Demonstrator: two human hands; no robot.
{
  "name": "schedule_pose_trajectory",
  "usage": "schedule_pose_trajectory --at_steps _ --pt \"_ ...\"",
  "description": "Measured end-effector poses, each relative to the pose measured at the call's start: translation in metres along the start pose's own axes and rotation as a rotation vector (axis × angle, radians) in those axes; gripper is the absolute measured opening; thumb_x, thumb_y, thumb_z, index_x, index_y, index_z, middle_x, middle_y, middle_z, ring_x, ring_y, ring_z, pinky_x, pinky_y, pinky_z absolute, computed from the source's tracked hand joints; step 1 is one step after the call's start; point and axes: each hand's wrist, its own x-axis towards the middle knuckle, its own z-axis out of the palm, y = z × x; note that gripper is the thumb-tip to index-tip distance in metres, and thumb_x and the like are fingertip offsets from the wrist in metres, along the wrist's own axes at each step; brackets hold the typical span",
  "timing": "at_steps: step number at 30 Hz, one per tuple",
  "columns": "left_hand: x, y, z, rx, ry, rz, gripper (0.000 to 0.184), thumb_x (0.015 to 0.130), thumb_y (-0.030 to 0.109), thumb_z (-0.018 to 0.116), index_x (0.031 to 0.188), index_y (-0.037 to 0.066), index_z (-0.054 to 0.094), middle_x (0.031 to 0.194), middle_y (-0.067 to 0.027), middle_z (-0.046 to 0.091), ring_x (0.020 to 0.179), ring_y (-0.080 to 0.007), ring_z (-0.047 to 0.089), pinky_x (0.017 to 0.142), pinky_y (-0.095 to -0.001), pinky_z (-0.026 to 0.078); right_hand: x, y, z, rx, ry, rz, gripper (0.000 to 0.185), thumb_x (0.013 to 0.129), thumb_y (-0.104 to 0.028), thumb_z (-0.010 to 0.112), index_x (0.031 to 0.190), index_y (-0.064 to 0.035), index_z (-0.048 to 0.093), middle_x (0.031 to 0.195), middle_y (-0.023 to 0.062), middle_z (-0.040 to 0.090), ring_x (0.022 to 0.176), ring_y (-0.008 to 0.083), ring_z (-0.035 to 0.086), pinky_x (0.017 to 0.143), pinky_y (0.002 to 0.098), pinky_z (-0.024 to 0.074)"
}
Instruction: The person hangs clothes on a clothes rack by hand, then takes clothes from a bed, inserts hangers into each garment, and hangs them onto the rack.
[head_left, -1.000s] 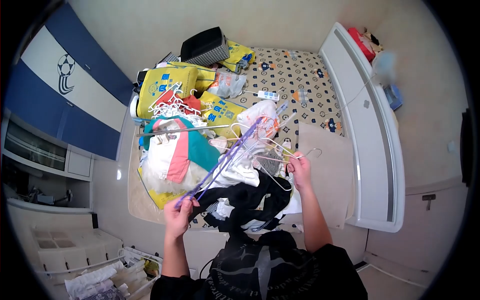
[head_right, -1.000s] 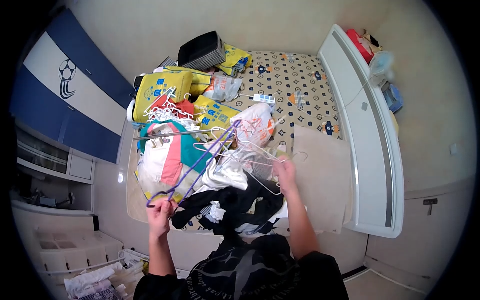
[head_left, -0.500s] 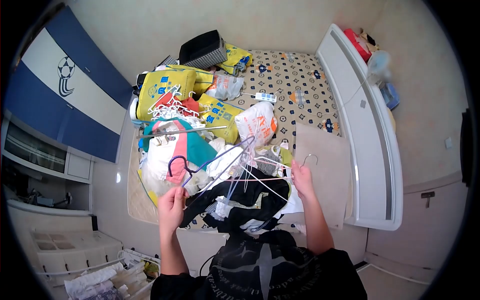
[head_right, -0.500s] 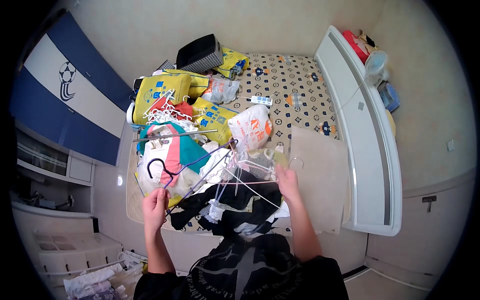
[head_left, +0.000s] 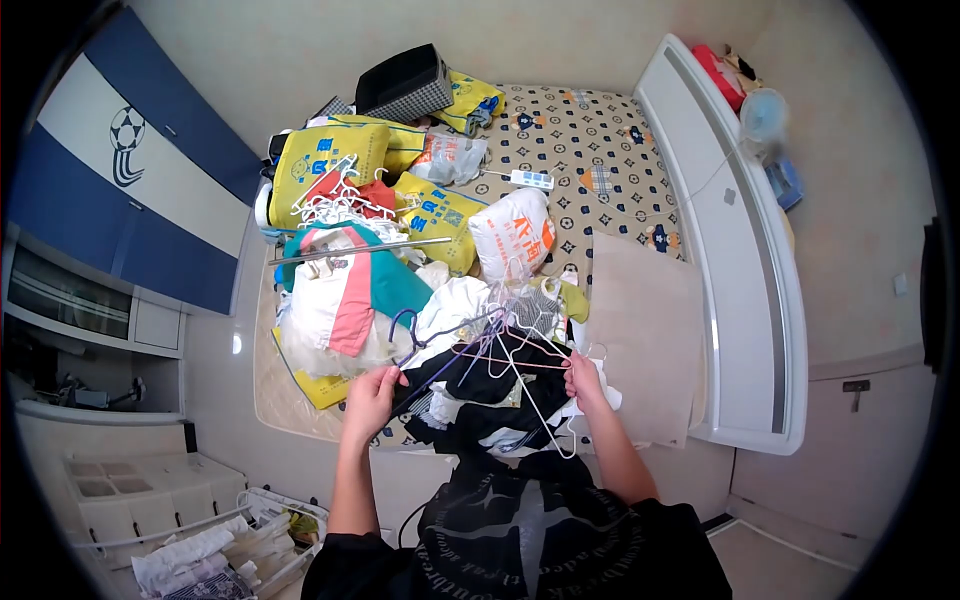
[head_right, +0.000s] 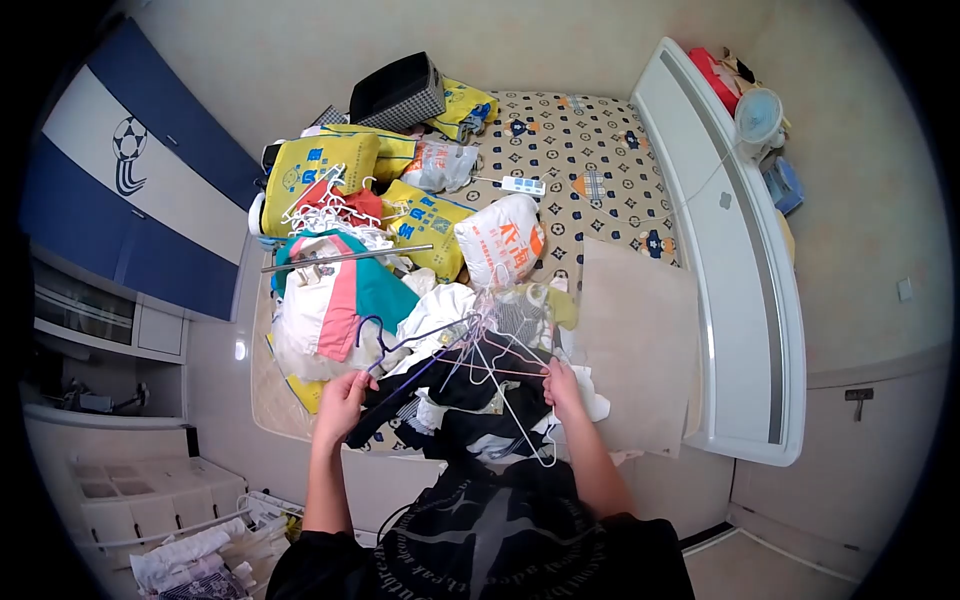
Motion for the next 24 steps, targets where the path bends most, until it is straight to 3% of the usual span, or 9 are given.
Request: schedule_pose_trajectory --at_steps 6,9,14,18,24 --pt "-0.003 0.009 0.001 0.141 -0.030 -0.014 0.032 0.101 0.027 0.054 0.085 0.004 0.069 0.061 -0.0110 0.056 0.055 -0.0192 0.052 0.056 -0.0341 0.043 0.017 0.022 -0.009 -0.095 0.029 -0.102 0.037 0.106 -0.039 0.045 0.086 -0.0099 0.055 0.057 -0.0049 0.040 0.043 0.0054 0.032 0.039 0.0238 0.0250" --pt "-0.003 0.019 -0.002 0.229 -0.024 0.011 0.033 0.101 0.028 0.053 0.085 0.005 0.069 0.064 -0.0153 0.059 0.057 -0.0269 0.057 0.058 -0.0376 0.045 0.022 0.027 -0.001 -0.168 0.027 -0.385 0.034 0.107 -0.036 0.046 0.086 -0.0106 0.055 0.060 -0.0058 0.041 0.048 0.0040 0.035 0.044 0.0219 0.0279" --pt "0.003 0.019 -0.009 0.382 0.064 0.026 0.034 0.101 0.030 0.051 0.085 0.006 0.070 0.070 -0.0191 0.063 0.066 -0.0364 0.064 0.062 -0.0430 0.047 0.015 0.020 0.010 -0.071 0.043 -0.409 0.034 0.106 -0.033 0.047 0.082 -0.0108 0.054 0.068 -0.0054 0.045 0.056 0.0040 0.038 0.049 0.0214 0.0313" --pt "0.001 0.026 -0.019 0.338 0.079 0.052 0.031 0.100 0.029 0.054 0.086 0.006 0.071 0.072 -0.0193 0.065 0.068 -0.0373 0.065 0.062 -0.0432 0.049 0.015 0.017 0.009 0.054 0.037 -0.335 0.036 0.107 -0.035 0.047 0.081 -0.0105 0.052 0.067 -0.0046 0.044 0.054 0.0051 0.038 0.047 0.0230 0.0328" --pt "-0.009 0.038 -0.024 0.266 0.054 0.217 0.022 0.094 0.025 0.064 0.087 0.007 0.074 0.075 -0.0164 0.068 0.065 -0.0333 0.066 0.060 -0.0383 0.050 -0.002 -0.001 -0.001 -0.106 0.021 -0.366 0.039 0.106 -0.039 0.048 0.086 -0.0057 0.057 0.073 0.0018 0.059 0.057 0.0098 0.057 0.044 0.0224 0.0392"
